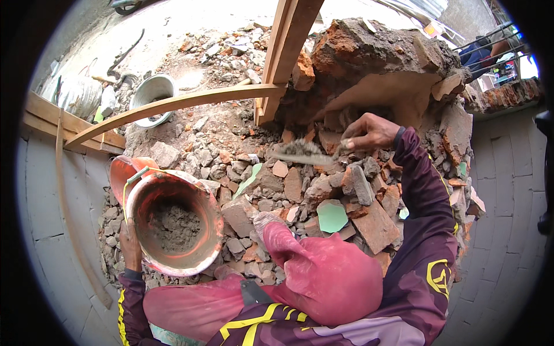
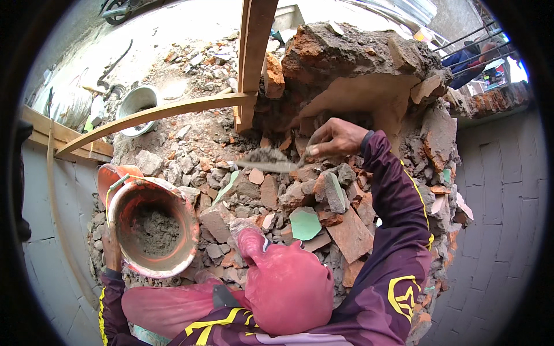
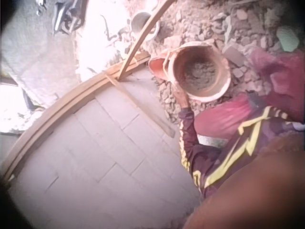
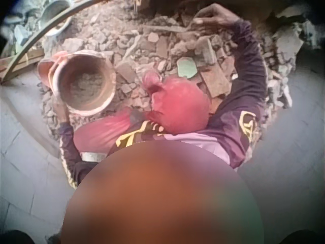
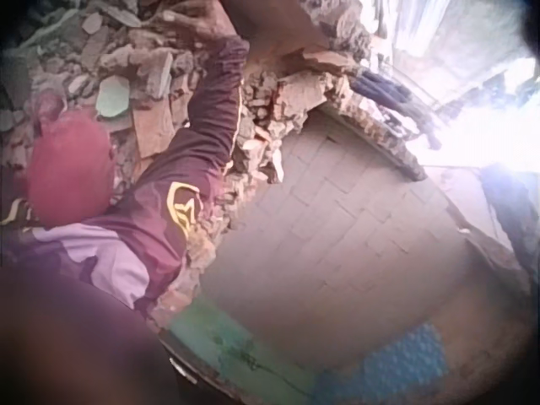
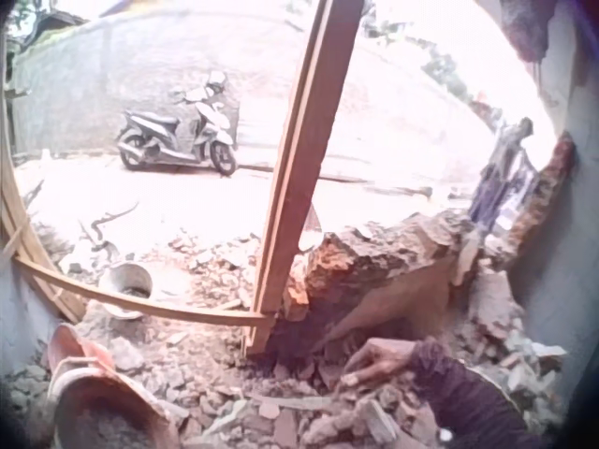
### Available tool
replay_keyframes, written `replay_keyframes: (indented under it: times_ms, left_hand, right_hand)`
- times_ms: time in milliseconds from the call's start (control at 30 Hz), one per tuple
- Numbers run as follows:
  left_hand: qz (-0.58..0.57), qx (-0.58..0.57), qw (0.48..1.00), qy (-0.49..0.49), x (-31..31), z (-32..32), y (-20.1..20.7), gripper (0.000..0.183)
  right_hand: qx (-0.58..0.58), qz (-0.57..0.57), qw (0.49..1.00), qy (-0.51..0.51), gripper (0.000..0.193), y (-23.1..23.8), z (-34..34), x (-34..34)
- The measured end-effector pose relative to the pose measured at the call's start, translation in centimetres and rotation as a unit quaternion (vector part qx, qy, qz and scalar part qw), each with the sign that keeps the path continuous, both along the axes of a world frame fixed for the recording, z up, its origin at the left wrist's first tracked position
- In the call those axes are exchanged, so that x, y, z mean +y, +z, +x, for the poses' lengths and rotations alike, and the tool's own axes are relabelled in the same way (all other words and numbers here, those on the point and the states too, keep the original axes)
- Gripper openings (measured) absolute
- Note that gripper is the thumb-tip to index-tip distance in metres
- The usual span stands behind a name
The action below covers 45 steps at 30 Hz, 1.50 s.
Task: The person scoops mortar from a bucket with a trowel and applies it to a damaged wall section, smoothing it into gaps. They repeatedly scoop and apply mortar to fill voids in the wall.
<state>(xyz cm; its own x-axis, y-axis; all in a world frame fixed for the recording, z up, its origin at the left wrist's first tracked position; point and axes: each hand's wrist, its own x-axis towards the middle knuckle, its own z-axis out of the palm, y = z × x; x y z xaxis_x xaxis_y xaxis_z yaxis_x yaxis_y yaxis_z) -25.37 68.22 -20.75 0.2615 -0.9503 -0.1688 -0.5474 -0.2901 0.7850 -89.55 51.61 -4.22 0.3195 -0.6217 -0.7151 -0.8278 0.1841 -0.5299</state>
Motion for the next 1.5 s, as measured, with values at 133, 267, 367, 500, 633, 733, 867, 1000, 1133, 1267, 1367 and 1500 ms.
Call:
replay_keyframes:
  times_ms: [133,267,367,500,633,733,867,1000,1133,1267,1367,1500]
  left_hand:
    - [0.004,-0.047,0.997,-0.056,0.2,-2.9,2.4,0.053]
    - [0.059,-0.082,0.993,-0.065,-0.8,-5.7,4.8,0.054]
    - [0.116,-0.093,0.988,-0.044,-1.5,-6.5,5.1,0.053]
    - [0.015,-0.090,0.995,-0.048,-2.2,-8.1,4.3,0.064]
    - [0.048,-0.107,0.992,-0.036,-3.0,-9.1,4.8,0.061]
    - [0.028,-0.069,0.997,-0.036,-2.7,-10.0,4.6,0.057]
    - [-0.035,-0.058,0.998,0.012,-2.2,-9.0,3.7,0.053]
    - [-0.031,-0.021,0.999,0.016,-1.9,-7.5,3.0,0.055]
    - [-0.050,-0.064,0.997,0.013,-1.9,-7.9,3.0,0.051]
    - [-0.072,-0.057,0.996,-0.008,-2.3,-7.6,2.6,0.051]
    - [-0.017,-0.060,0.998,0.022,-1.5,-5.7,2.1,0.058]
    - [0.055,-0.068,0.995,0.049,0.0,-0.2,0.8,0.067]
  right_hand:
    - [-0.043,-0.208,0.977,-0.020,0.047,-0.1,-1.2,1.4]
    - [-0.071,-0.286,0.940,0.170,0.049,-3.2,3.2,5.4]
    - [-0.100,-0.195,0.953,0.208,0.040,-7.9,9.5,7.2]
    - [-0.054,-0.198,0.902,0.380,0.033,-14.6,18.2,8.3]
    - [0.004,-0.411,0.808,0.422,0.016,-19.2,27.5,6.2]
    - [-0.025,-0.431,0.806,0.405,0.014,-20.7,32.0,4.4]
    - [-0.078,-0.266,0.808,0.520,0.027,-21.2,31.7,6.7]
    - [-0.092,-0.222,0.848,0.473,0.029,-22.0,31.1,9.7]
    - [-0.139,-0.153,0.844,0.495,0.020,-22.6,32.2,11.3]
    - [-0.265,-0.059,0.921,0.280,0.028,-23.8,33.9,13.3]
    - [-0.315,-0.063,0.913,0.251,0.032,-23.6,32.5,13.8]
    - [-0.385,-0.076,0.886,0.245,0.042,-20.9,28.6,12.4]
